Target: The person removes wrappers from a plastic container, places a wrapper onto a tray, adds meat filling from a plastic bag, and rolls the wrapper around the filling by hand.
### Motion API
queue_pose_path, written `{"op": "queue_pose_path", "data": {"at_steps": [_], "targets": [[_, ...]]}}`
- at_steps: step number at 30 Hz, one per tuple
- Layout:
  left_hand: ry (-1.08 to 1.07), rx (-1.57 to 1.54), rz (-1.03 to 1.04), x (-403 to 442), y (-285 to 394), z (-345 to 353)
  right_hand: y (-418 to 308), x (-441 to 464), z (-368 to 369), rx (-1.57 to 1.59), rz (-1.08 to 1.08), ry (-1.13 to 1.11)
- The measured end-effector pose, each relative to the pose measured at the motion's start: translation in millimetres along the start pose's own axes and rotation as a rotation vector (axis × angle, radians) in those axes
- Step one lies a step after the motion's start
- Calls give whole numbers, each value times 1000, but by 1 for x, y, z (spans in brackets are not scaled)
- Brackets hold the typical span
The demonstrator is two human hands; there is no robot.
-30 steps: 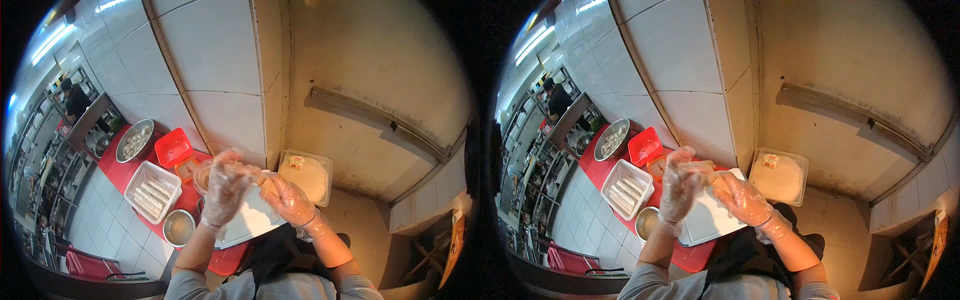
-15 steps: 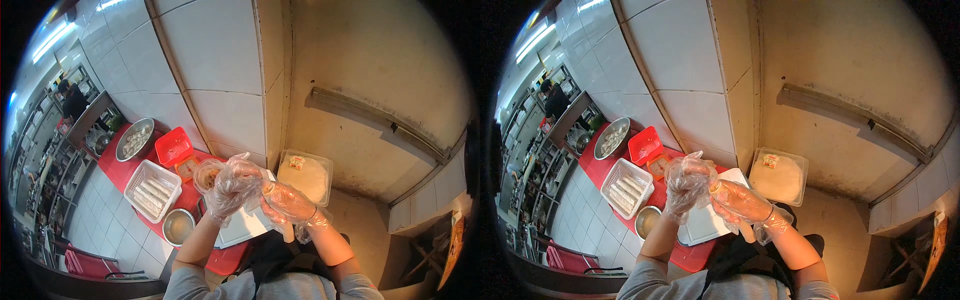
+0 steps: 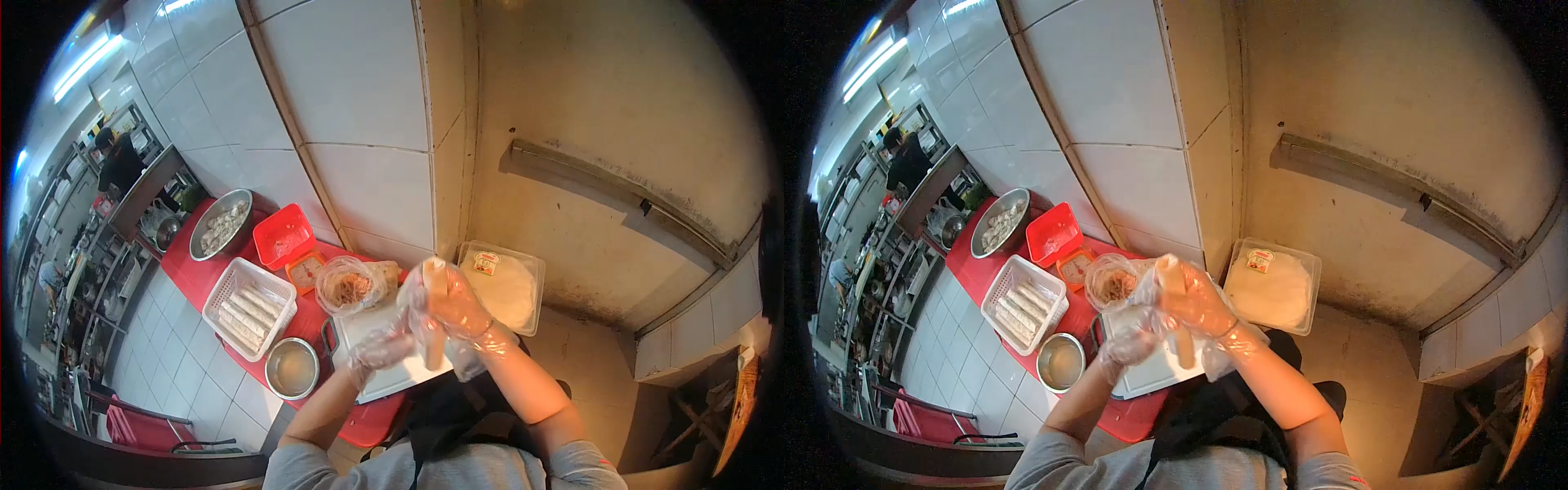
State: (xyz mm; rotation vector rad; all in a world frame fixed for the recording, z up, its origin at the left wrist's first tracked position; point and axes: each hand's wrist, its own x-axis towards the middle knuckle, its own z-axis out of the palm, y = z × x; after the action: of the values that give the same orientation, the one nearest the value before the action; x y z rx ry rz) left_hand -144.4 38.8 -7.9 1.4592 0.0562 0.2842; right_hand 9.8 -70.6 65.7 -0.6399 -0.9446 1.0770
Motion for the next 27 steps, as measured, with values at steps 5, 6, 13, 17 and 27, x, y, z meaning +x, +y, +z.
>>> {"op": "queue_pose_path", "data": {"at_steps": [5,6,13,17,27], "targets": [[-24,143,-417,-19,7,-3,33,14,-36,124,-203,368],[-10,197,-433,-22,7,-14,40,12,-57,105,-239,500],[304,896,-301,-78,-80,-73,82,-63,-173,-708,-194,615],[394,822,-2,-106,-124,-67,94,-77,-135,-1399,-115,65],[583,1083,106,-79,-117,-72,145,-37,-155,-1637,-126,-18]]}}
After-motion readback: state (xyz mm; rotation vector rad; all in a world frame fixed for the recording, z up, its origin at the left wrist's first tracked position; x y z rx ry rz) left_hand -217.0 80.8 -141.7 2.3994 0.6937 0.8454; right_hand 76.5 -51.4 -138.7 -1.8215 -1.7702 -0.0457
